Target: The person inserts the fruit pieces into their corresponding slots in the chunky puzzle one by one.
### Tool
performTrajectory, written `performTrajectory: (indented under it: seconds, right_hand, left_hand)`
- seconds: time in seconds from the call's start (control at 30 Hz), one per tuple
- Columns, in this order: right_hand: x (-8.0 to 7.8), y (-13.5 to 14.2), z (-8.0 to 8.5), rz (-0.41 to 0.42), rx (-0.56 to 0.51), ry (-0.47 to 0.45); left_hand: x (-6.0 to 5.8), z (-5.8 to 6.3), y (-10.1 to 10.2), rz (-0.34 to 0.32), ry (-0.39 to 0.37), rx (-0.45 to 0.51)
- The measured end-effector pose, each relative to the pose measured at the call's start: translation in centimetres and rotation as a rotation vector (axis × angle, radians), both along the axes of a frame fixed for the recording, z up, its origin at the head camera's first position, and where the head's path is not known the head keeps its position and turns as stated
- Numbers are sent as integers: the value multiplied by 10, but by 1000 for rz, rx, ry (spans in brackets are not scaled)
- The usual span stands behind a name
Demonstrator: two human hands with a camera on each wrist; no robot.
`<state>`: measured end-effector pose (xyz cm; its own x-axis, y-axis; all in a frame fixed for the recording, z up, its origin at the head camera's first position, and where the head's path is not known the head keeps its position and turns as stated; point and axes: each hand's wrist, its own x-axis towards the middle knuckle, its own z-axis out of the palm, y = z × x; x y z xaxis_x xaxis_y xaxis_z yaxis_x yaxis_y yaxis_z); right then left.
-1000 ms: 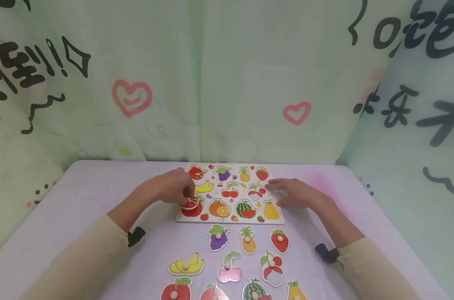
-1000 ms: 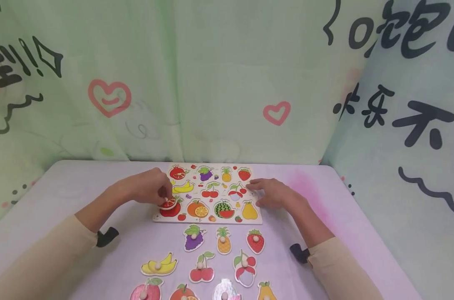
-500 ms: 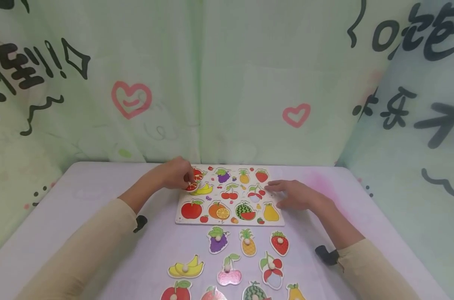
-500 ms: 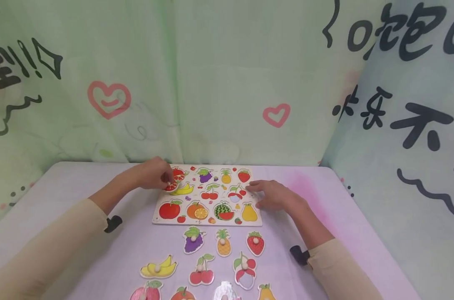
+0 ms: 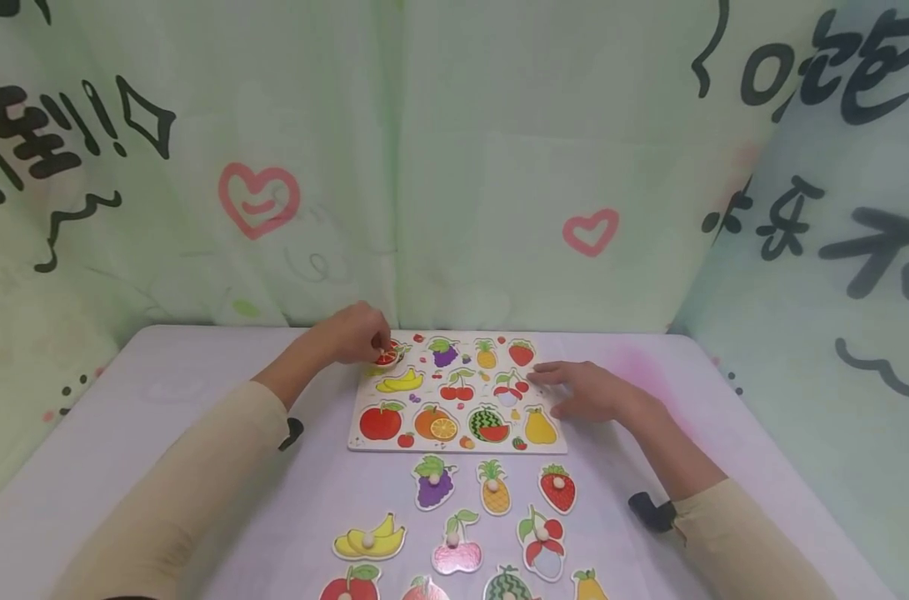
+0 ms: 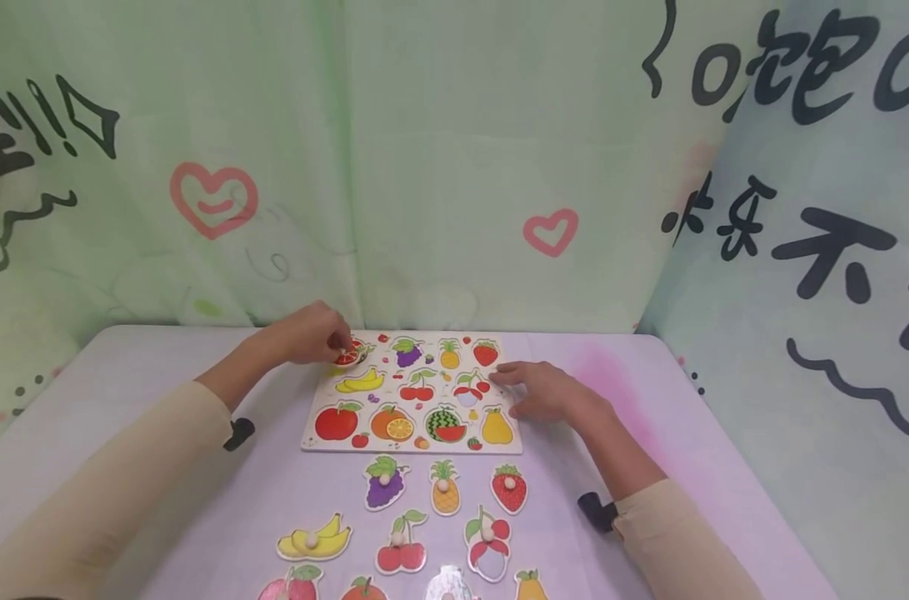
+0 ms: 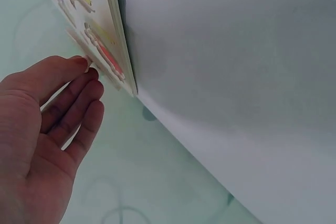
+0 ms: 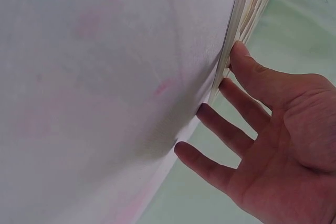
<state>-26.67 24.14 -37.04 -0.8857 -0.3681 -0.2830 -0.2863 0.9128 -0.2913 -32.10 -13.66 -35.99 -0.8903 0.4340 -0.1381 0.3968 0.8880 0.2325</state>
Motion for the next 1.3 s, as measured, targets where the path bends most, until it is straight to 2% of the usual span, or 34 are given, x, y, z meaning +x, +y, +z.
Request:
performTrajectory:
  seconds: [0.23,0.53,1.13,1.3]
  right_hand:
    - [3,-2,-1,-9,-1,-3]
    - [2,-1,0,-3,6,-3]
    - [3,-2,-2,0,-6,-4]
    - [0,-1,-1,0,5,7]
  left_hand:
    - [-4,-1,4,13,1,-12]
    - [-14,-10,8,18,11,-14]
    - [-12,-18,12,64,0,-25]
    - [-13,-17,17,53,20,-59]
